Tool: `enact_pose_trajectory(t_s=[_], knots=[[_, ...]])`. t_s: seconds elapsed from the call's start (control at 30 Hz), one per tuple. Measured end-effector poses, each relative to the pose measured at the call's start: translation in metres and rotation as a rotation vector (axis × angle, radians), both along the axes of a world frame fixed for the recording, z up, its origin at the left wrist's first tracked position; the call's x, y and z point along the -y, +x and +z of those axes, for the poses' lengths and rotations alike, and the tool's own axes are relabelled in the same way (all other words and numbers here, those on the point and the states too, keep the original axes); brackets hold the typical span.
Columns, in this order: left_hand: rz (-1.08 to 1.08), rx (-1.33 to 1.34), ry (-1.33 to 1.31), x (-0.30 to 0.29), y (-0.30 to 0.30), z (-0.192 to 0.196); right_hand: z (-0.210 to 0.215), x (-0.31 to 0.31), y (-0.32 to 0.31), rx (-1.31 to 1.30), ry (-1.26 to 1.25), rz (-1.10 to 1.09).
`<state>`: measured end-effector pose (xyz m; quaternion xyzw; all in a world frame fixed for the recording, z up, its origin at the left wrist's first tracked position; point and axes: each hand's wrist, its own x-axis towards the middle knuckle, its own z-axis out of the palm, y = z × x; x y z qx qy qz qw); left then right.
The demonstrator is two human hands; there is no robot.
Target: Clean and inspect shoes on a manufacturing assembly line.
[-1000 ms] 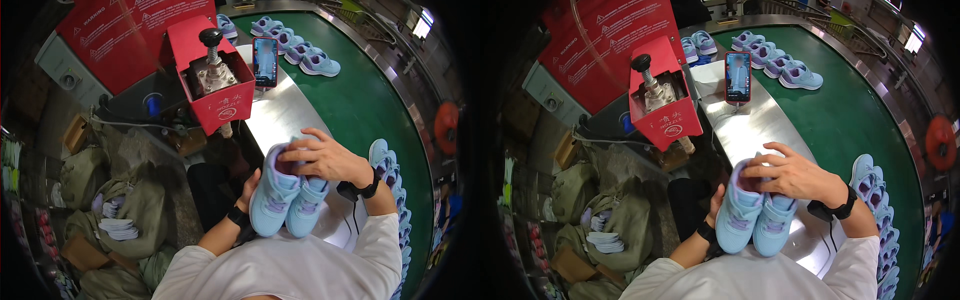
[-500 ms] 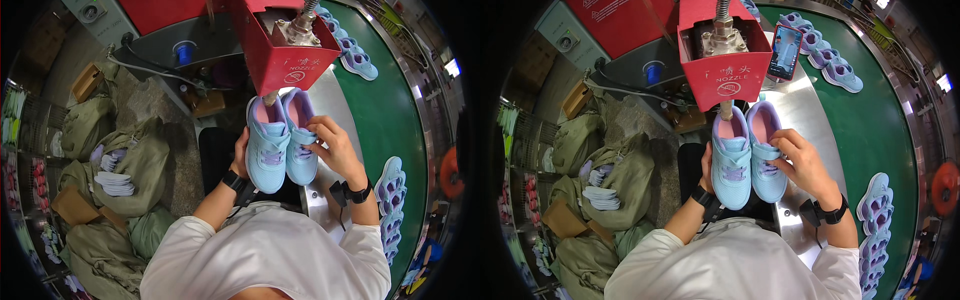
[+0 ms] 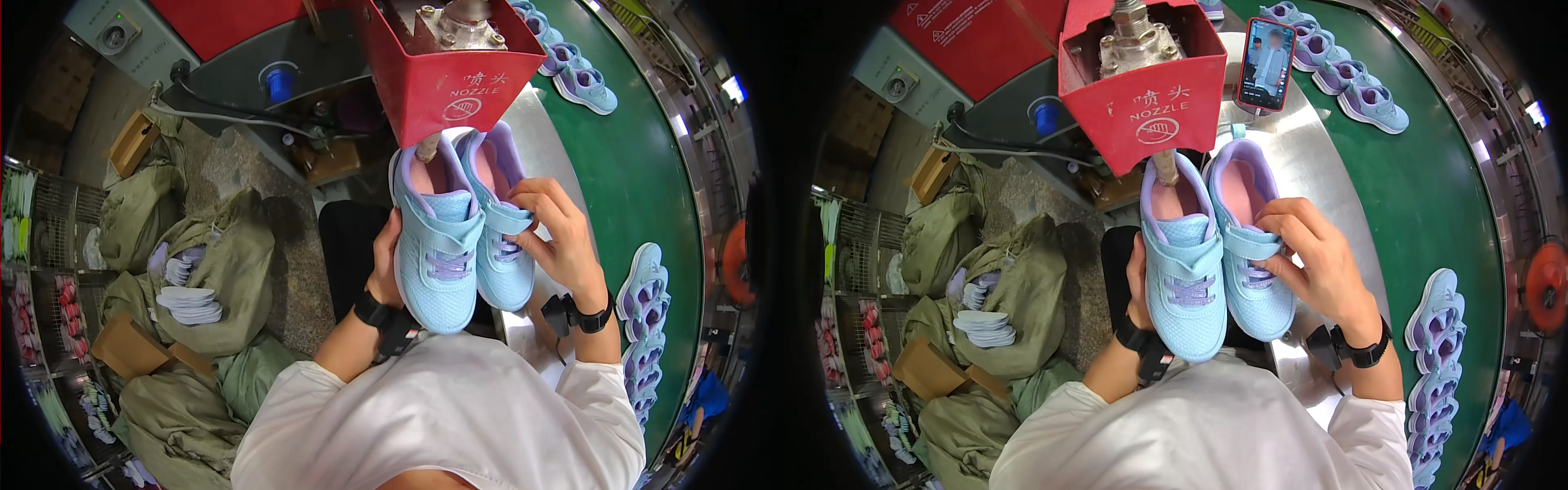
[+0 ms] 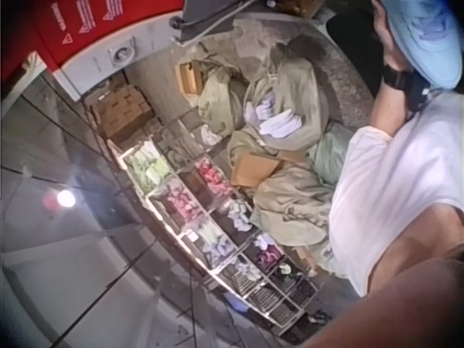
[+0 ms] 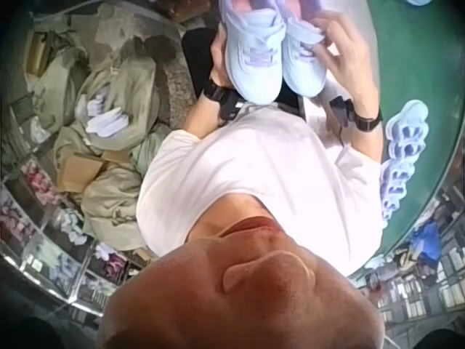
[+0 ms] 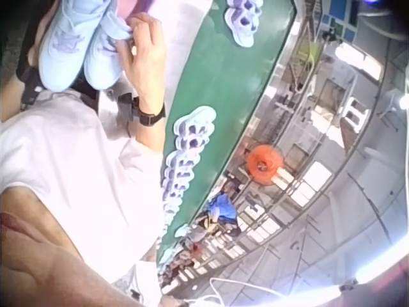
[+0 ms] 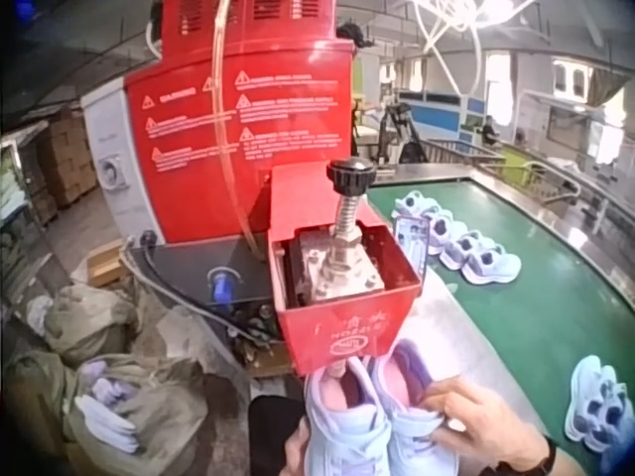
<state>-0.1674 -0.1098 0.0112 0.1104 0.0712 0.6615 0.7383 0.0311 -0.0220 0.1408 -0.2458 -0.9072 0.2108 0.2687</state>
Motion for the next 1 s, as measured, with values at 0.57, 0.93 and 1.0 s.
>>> enact_pose_trajectory(t_s=[0.57, 0.93, 1.0], knots=[[0.177, 0.011, 0.067, -0.002, -0.062, -0.021, -0.035, 0.002, -0.054, -0.131, -0.135, 0.061], [0.261, -0.024, -0.133, 0.035, -0.035, 0.019, -0.018, 0.021, -0.046, -0.140, -0.053, 0.116], [0.292, -0.040, -0.168, 0.036, -0.031, 0.028, -0.018, 0.020, -0.044, -0.156, -0.061, 0.122]])
